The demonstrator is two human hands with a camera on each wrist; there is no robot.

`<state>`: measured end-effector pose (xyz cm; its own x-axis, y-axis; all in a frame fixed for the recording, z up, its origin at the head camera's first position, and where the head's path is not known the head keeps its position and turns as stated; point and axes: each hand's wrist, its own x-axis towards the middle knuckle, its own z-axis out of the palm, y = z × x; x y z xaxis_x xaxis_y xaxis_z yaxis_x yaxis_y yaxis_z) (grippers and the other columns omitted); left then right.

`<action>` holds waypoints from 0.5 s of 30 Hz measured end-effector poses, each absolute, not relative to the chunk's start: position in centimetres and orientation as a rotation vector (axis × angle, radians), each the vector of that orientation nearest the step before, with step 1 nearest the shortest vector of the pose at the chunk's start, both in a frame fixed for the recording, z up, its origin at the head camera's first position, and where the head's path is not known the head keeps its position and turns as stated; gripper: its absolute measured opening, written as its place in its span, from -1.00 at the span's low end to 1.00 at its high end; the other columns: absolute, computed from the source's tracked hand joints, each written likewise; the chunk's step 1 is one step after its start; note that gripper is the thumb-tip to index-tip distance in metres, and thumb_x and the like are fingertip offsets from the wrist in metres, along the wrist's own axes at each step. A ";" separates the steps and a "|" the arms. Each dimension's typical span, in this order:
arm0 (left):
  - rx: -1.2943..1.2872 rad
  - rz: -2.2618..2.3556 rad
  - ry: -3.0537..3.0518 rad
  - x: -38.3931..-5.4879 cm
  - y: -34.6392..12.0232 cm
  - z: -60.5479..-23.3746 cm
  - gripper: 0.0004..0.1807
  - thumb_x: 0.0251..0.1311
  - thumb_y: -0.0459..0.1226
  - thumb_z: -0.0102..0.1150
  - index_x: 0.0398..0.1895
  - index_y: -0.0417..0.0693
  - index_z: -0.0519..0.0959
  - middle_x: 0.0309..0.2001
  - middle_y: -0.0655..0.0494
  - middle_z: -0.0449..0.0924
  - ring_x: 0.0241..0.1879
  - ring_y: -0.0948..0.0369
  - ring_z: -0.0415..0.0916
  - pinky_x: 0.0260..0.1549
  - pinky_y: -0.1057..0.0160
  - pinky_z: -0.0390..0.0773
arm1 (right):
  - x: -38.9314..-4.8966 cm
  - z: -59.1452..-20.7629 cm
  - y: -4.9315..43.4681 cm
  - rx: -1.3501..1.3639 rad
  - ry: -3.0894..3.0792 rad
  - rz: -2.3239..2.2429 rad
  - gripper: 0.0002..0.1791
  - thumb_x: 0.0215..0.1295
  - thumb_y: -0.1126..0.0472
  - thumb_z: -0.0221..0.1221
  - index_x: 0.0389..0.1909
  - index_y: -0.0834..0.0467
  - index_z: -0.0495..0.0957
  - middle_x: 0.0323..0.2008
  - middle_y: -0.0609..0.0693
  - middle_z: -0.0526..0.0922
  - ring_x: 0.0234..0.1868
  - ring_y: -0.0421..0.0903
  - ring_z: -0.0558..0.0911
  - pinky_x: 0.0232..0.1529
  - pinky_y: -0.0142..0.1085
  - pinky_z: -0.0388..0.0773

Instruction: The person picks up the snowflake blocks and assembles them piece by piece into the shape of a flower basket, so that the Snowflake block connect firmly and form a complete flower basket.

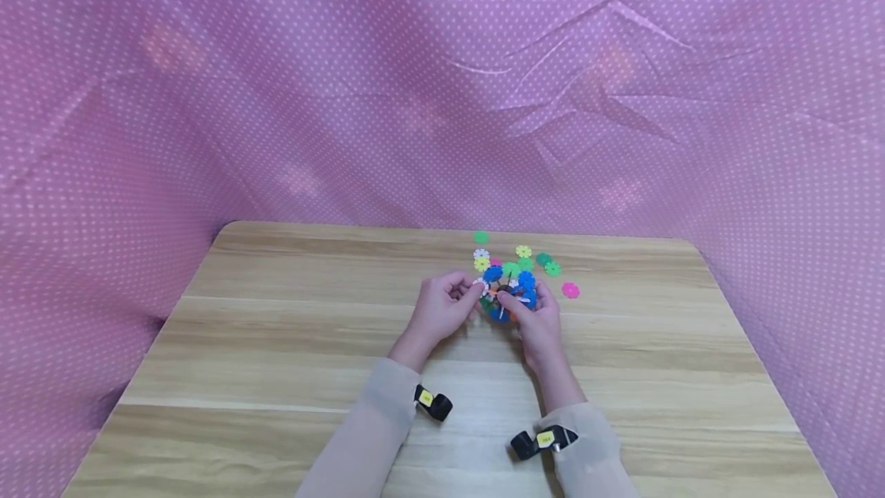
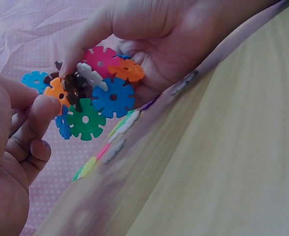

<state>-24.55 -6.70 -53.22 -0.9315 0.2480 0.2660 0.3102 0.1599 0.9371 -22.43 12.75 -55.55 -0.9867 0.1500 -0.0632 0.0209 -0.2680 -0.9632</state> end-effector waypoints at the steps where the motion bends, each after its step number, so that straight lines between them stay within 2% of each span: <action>1: -0.568 -1.928 -2.352 -24.6 -6.7 -53.3 -0.83 0.56 -0.19 0.33 -0.23 -0.05 0.75 -0.39 -0.06 0.78 -0.47 -0.09 0.71 -0.51 0.34 0.60 | -22.4 -55.5 12.8 -0.213 -1.848 2.433 -0.28 0.36 0.32 0.47 0.47 0.30 0.39 0.19 0.03 0.73 0.16 -0.10 0.74 0.22 -0.26 0.70; 8: -0.630 -1.937 -2.355 -24.7 -6.7 -53.4 -0.79 0.56 -0.20 0.32 -0.28 -0.08 0.72 -0.39 -0.10 0.79 -0.52 -0.08 0.71 -0.57 0.36 0.55 | -22.4 -55.4 12.7 -0.196 -1.851 2.420 -0.35 0.36 0.39 0.42 0.42 0.31 0.42 0.15 0.01 0.73 0.14 -0.13 0.74 0.21 -0.28 0.70; 15: -0.601 -1.941 -2.388 -25.0 -6.3 -54.0 -0.74 0.59 -0.15 0.29 -0.27 -0.12 0.71 -0.42 -0.03 0.76 -0.51 -0.02 0.70 -0.57 0.33 0.59 | -22.5 -55.3 12.9 -0.211 -1.887 2.377 -0.31 0.38 0.35 0.44 0.47 0.29 0.40 0.26 0.10 0.68 0.19 -0.15 0.70 0.23 -0.33 0.67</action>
<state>-24.99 -6.30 -53.99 -0.9266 0.2882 0.2414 0.2953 0.1603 0.9419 -22.52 12.86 -55.28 -0.9855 0.1630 -0.0466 0.0084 -0.2273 -0.9738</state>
